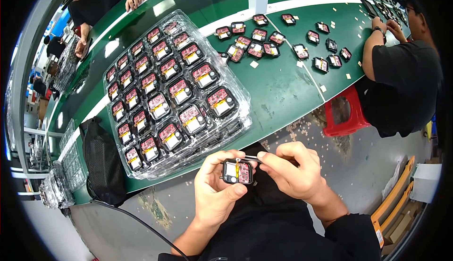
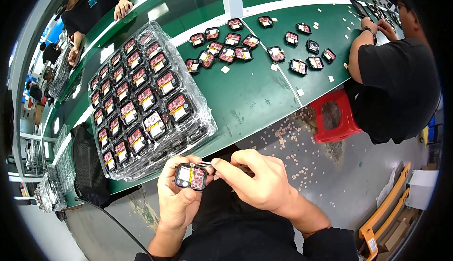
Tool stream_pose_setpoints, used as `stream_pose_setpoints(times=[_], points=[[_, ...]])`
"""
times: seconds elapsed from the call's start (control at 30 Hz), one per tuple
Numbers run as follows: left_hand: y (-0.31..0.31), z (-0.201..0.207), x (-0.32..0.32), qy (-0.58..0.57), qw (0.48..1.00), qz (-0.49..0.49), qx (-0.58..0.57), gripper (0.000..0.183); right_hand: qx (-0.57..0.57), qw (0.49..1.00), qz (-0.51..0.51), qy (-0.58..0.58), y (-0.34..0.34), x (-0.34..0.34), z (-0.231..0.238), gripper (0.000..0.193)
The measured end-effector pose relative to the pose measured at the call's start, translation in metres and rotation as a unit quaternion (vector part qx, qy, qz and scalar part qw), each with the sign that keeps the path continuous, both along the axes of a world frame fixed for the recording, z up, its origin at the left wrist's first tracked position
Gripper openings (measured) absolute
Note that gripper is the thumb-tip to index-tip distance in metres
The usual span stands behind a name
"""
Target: Assembling small electronic modules at a manufacturing workstation.
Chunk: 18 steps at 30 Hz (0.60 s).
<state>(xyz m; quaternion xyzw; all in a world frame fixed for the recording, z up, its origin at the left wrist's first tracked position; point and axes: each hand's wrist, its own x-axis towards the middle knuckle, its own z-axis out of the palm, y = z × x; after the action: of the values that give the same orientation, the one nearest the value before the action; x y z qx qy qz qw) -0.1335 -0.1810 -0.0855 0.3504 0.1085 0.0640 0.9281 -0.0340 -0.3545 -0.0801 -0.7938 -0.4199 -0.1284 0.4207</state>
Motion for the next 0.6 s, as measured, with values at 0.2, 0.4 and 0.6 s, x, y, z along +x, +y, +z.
stream_pose_setpoints(times=[0.2,0.4,0.6], points=[[-0.0013,-0.004,-0.0005,0.001,0.998,0.016,0.066,0.063,0.032,0.994,0.01,-0.107,-0.0016,-0.0018,-0.0079,0.037],[-0.0012,-0.0061,-0.0047,0.018,0.995,0.007,0.101,0.063,-0.024,0.992,0.011,-0.125,-0.0046,-0.0039,-0.0021,0.032],[-0.0023,-0.0051,-0.0022,0.009,0.996,0.006,0.093,0.062,0.08,0.997,0.01,-0.011,0.0038,-0.0026,-0.0091,0.027]])
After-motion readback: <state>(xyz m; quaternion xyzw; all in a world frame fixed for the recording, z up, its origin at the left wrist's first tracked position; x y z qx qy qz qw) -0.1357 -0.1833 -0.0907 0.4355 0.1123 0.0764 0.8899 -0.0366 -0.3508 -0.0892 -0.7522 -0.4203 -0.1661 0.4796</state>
